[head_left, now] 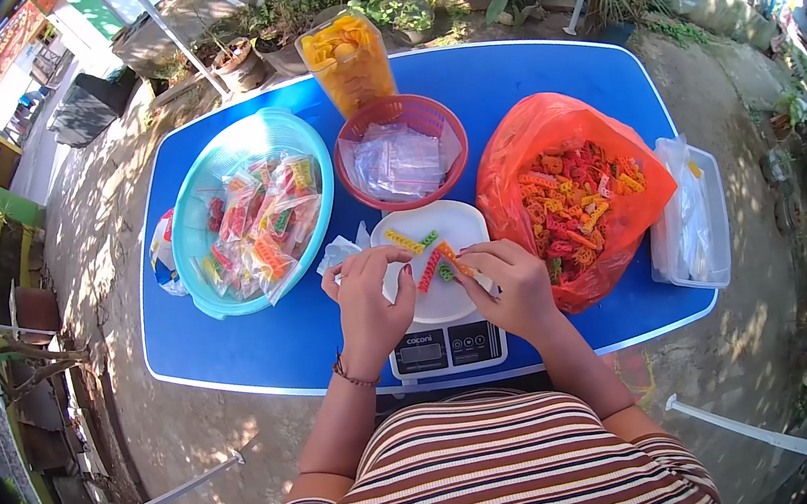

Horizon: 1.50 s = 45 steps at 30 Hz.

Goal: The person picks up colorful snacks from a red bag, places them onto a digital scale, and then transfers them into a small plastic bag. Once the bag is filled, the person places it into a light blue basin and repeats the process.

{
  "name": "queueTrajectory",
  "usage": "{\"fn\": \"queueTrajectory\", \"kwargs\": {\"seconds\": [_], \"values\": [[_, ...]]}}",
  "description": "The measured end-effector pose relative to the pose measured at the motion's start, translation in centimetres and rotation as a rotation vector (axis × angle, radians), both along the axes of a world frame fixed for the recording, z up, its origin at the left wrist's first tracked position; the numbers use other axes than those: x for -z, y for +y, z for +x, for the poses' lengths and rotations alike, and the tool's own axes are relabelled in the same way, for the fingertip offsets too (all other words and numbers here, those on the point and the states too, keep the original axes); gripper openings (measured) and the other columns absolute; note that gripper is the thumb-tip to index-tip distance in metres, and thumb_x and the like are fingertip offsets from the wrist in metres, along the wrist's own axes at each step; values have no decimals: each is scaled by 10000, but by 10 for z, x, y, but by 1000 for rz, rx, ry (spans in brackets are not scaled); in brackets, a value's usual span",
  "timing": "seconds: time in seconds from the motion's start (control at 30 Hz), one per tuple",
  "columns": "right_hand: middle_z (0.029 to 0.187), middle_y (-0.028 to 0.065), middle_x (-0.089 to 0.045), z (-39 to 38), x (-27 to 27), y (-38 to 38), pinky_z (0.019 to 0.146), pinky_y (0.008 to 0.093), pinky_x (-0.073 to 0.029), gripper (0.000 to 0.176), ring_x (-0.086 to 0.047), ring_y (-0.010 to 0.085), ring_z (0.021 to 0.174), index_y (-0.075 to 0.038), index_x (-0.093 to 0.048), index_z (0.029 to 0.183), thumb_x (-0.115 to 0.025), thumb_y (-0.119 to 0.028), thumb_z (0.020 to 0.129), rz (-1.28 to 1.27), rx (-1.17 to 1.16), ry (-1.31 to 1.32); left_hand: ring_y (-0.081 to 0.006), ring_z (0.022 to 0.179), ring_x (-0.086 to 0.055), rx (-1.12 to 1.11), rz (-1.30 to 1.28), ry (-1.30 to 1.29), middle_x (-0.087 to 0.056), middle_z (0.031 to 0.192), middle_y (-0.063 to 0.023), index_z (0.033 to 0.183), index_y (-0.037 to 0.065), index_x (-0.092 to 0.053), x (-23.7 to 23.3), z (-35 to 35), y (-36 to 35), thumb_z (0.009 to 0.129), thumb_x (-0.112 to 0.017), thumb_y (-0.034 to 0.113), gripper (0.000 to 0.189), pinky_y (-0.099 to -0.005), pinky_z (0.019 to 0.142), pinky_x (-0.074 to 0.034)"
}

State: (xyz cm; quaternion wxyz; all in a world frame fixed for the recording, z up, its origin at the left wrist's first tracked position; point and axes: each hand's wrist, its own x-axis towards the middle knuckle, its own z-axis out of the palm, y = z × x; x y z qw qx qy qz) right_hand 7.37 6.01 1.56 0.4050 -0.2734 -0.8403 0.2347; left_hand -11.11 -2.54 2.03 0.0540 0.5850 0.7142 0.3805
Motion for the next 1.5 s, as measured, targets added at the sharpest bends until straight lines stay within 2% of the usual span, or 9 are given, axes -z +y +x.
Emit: {"fn": "queueTrajectory", "kwargs": {"seconds": [0.37,0.57,0.8,0.9,1.1,1.23,1.33,1.43,1.5], "values": [[852,76,-682,-39,-13,25,747,379,-517,65,-658,257,813,-51,-688,846,-721,-77,796,149,-168,-158,-184,1049,-613,-25,4,-35,-716,1083,16,1003,149,-684,5,-19,-7,823,-707,88,191,-394,973,-296],[889,71,-690,-82,-11,78,814,417,-470,95,-634,266,911,-86,-716,896,-652,-142,854,255,-14,-384,-228,1047,-619,-1,59,-78,-708,1076,-24,992,121,-692,3,-28,18,816,-712,77,182,-401,964,-348],[1055,144,-705,-122,-21,125,947,459,-489,334,-668,337,1051,-64,-725,1053,-557,-329,938,-43,-185,-1017,-315,987,-611,75,144,-142,-682,1029,-104,979,69,-683,6,-33,41,793,-701,52,188,-411,883,-463],[1092,169,-689,-127,-25,130,925,448,-504,271,-676,379,1019,-42,-695,1077,-603,-227,901,-153,-141,-932,-320,1009,-622,65,129,-159,-686,1036,-118,977,45,-683,1,-32,40,801,-693,28,177,-404,892,-481],[1040,162,-680,-102,-25,115,872,444,-514,290,-642,368,998,-26,-645,1080,-645,45,799,79,-202,-322,-342,1143,-613,83,188,-278,-653,1190,-148,1061,29,-662,-1,-28,30,806,-704,-4,260,-386,948,-495],[1024,133,-679,-79,-43,82,866,439,-509,290,-599,339,1056,-9,-629,1082,-593,73,806,41,-370,-224,-340,1184,-591,22,336,-244,-574,1337,-157,1190,54,-608,-9,-17,24,829,-703,22,374,-405,996,-468],[1004,133,-675,-64,-46,52,837,398,-531,271,-629,315,1009,-5,-628,1097,-598,78,840,-102,-427,-85,-309,1118,-634,-7,322,-8,-646,1242,-130,1230,65,-597,-18,-15,17,843,-698,11,404,-426,1000,-447],[987,135,-671,-53,-43,29,786,348,-552,234,-669,280,918,2,-636,1089,-619,71,867,-176,-345,37,-285,1017,-687,100,203,-115,-722,1082,-118,1168,69,-663,-5,-22,11,843,-715,-14,340,-438,1036,-419],[979,141,-671,-44,-40,21,753,320,-560,196,-689,254,852,7,-652,1058,-645,64,870,-155,-245,48,-249,910,-707,105,243,-138,-740,968,-96,1159,73,-678,-3,-20,10,858,-704,-19,316,-379,934,-473]]}}
